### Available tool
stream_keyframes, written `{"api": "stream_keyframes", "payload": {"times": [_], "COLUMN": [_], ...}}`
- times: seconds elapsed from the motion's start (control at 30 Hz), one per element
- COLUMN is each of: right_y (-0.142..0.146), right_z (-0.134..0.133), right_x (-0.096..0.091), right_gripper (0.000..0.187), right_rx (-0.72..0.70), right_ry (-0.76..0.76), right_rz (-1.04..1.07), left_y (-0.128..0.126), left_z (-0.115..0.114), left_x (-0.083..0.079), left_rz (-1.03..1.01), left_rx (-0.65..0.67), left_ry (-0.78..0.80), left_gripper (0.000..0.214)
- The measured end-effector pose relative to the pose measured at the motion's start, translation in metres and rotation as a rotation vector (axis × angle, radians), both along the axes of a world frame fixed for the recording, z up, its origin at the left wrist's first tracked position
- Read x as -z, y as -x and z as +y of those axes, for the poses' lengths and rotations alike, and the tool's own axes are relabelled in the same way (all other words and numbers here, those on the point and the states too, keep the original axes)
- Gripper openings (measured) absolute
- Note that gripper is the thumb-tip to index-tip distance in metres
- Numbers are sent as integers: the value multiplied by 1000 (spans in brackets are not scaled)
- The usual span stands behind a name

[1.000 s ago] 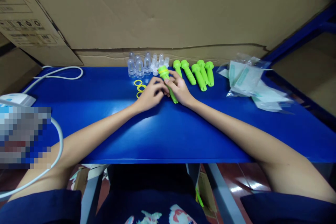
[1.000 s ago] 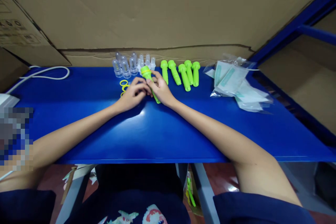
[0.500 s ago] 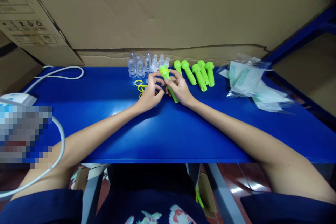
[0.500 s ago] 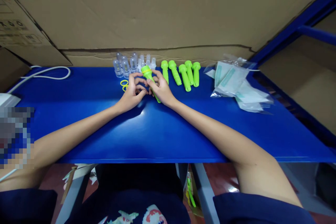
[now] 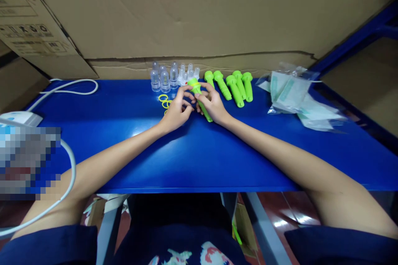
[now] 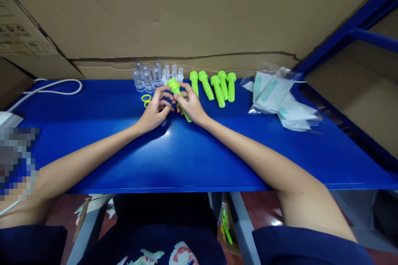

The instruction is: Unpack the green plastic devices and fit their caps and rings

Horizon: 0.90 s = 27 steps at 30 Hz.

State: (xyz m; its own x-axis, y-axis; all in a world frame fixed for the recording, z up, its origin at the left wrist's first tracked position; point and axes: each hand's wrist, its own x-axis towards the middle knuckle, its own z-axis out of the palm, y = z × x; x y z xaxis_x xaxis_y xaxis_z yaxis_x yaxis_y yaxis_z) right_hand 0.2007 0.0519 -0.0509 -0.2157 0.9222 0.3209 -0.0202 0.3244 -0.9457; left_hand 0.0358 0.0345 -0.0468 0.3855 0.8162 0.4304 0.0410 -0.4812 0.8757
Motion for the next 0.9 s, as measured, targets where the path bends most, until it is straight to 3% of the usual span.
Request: {"api": "stream_keyframes", "payload": {"times": [0.9], "right_y": [2], "right_z": [0], "right_x": [1], "right_gripper": [54], "right_rx": [15], "right_ry": [-17], "right_rz": [-42], "left_y": [-3], "left_z": [-2], "left_x": [4], "left_rz": [-20], "left_rx": [-4], "left_ry": [-10], "left_gripper": [61]}}
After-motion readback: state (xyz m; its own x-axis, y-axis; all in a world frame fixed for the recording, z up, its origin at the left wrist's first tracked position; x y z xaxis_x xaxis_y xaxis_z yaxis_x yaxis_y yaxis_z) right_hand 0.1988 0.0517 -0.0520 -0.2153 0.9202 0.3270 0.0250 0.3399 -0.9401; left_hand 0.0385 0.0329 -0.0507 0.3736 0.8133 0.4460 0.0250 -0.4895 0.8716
